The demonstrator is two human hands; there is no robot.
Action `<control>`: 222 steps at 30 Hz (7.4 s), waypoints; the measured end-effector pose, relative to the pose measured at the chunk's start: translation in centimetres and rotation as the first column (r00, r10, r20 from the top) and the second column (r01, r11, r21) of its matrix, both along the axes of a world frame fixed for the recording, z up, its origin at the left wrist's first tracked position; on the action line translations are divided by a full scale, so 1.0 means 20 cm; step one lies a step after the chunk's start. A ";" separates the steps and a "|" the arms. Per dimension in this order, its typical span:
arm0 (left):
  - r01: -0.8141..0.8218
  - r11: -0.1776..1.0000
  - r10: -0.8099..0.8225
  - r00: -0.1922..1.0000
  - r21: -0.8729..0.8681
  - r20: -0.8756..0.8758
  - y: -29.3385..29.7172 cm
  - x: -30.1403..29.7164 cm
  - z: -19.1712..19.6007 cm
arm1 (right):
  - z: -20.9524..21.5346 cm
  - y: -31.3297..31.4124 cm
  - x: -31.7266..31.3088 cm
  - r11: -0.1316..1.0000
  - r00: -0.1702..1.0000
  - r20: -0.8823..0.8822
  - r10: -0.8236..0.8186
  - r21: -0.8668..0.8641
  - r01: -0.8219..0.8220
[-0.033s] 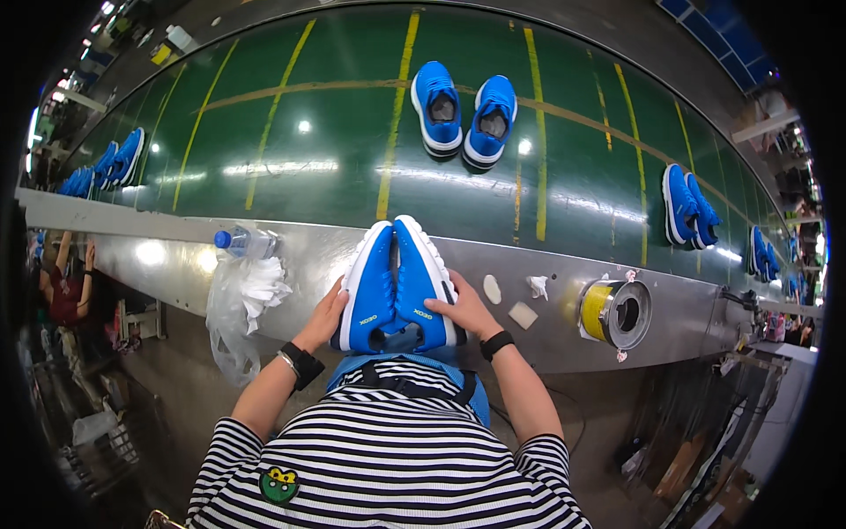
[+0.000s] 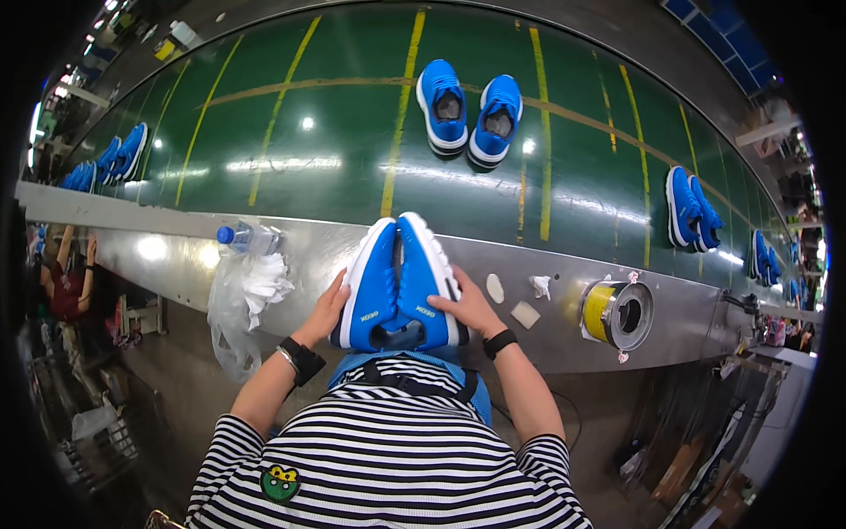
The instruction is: The person cleans blue sneakers on a factory conveyor belt using a small white cloth. They wipe the toe, sides, and heel of each shoe, then place the pair back on the belt before moving to the next pair.
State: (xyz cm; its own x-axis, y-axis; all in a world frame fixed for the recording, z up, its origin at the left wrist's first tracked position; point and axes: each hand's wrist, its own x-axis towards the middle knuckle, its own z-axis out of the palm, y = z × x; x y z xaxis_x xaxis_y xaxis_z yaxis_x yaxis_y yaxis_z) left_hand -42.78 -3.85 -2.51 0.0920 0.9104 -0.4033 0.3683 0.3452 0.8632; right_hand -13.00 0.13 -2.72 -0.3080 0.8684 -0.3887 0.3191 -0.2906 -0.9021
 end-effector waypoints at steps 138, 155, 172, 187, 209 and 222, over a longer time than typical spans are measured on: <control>0.164 0.983 -0.180 0.957 -0.087 -0.228 0.19 -0.07 0.16 | 0.24 0.11 -0.12 0.832 0.813 -0.342 -0.471 0.135 0.538; -0.158 0.982 0.122 0.945 0.099 0.304 -0.05 -0.21 -0.03 | 0.16 0.19 -0.97 0.900 0.953 0.300 0.042 0.404 -0.166; -0.139 0.983 0.135 0.990 0.116 0.045 -0.03 -0.17 0.02 | 0.14 0.36 -0.99 0.836 0.926 0.363 0.103 0.473 -0.279; -0.203 0.978 0.200 0.978 0.039 0.065 -0.02 -0.16 0.03 | -0.09 0.75 -1.42 0.402 0.403 0.582 0.707 0.138 -0.905; -0.219 0.975 0.213 0.971 0.043 0.109 -0.01 -0.14 0.00 | 0.03 0.54 -1.05 0.739 0.942 0.191 0.277 0.584 -0.336; -0.185 0.977 0.177 0.981 0.104 0.082 -0.02 -0.20 -0.04 | 0.07 0.23 -0.77 0.739 0.812 0.414 0.412 0.369 -0.563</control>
State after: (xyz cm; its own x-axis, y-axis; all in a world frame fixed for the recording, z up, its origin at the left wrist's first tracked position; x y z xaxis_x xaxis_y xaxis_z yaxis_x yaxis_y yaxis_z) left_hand -46.80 -4.35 -3.36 -0.0533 0.9533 -0.2973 0.2441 0.3011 0.9218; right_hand -28.50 4.66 -1.39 -0.6797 0.7219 -0.1300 0.5610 0.3975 -0.7261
